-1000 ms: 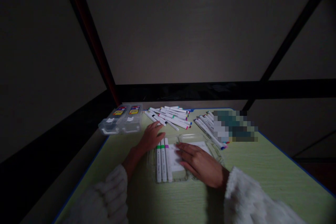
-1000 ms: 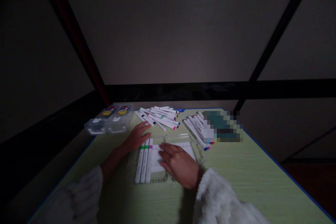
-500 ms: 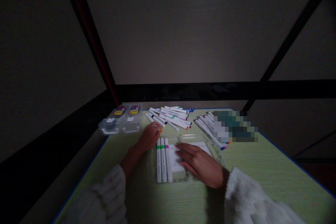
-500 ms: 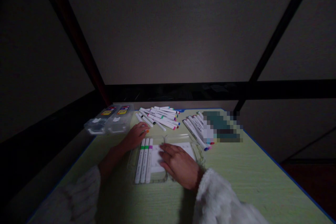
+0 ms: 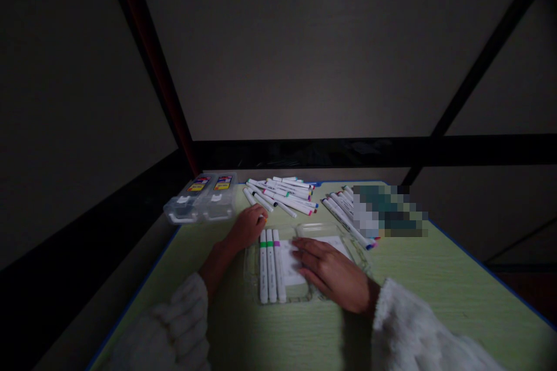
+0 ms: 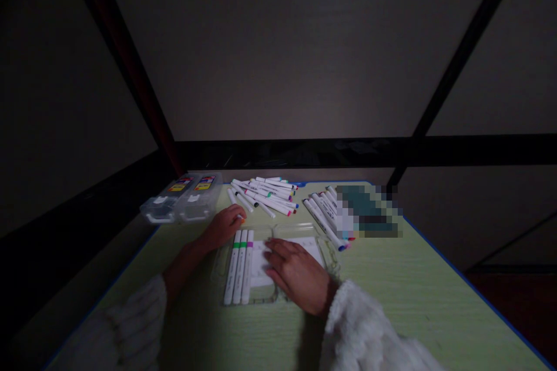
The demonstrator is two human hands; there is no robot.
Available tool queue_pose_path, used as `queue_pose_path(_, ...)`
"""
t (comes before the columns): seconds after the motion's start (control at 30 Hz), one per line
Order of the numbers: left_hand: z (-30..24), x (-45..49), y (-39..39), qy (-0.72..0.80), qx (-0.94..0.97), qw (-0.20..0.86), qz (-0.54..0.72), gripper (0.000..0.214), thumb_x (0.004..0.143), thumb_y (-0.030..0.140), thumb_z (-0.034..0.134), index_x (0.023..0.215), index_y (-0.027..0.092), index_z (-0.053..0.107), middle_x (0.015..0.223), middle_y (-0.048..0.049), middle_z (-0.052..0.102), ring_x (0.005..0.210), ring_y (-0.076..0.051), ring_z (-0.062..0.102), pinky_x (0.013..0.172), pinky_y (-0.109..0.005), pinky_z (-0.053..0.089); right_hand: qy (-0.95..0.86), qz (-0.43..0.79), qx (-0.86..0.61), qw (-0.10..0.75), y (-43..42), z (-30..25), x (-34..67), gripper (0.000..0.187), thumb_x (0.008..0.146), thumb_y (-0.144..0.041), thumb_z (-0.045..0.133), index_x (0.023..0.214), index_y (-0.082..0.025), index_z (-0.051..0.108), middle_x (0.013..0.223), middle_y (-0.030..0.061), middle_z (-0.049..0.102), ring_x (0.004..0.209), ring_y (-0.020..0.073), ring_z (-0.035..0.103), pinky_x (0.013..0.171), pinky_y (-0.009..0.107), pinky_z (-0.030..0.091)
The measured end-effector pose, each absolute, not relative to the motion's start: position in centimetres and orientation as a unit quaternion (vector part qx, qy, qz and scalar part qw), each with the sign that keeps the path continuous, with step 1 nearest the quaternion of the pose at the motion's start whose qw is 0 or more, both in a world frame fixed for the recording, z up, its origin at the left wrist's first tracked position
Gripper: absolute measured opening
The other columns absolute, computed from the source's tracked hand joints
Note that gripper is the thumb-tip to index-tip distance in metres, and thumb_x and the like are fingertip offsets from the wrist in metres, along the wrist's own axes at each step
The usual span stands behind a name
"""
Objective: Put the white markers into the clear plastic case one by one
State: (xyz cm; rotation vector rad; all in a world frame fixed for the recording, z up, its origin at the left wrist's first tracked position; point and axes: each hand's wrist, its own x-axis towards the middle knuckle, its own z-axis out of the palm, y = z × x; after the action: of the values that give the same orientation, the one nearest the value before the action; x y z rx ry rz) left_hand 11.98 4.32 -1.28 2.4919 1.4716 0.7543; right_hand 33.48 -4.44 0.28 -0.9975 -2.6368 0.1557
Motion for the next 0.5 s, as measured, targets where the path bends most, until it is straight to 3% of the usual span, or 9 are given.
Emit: queue_pose_path(0.5,-1.54,11.94,4.24,0.494,0.819,0.052,0.286,0.017,0.074,0.012,0.043,0.074,0.015,0.059,0.084,-0.0047,0.054,0.079,-0.015,0.053,0.077,-0.029,0.043,-0.923,0.053,-0.344,0.161,-4.40,0.18,33.51,0.030,0.086,-0.025,0.039,0.109,-0.013,0.054,0.118,0.0118,0.051,0.112,0.0214,0.042,0.092,0.037,0.036)
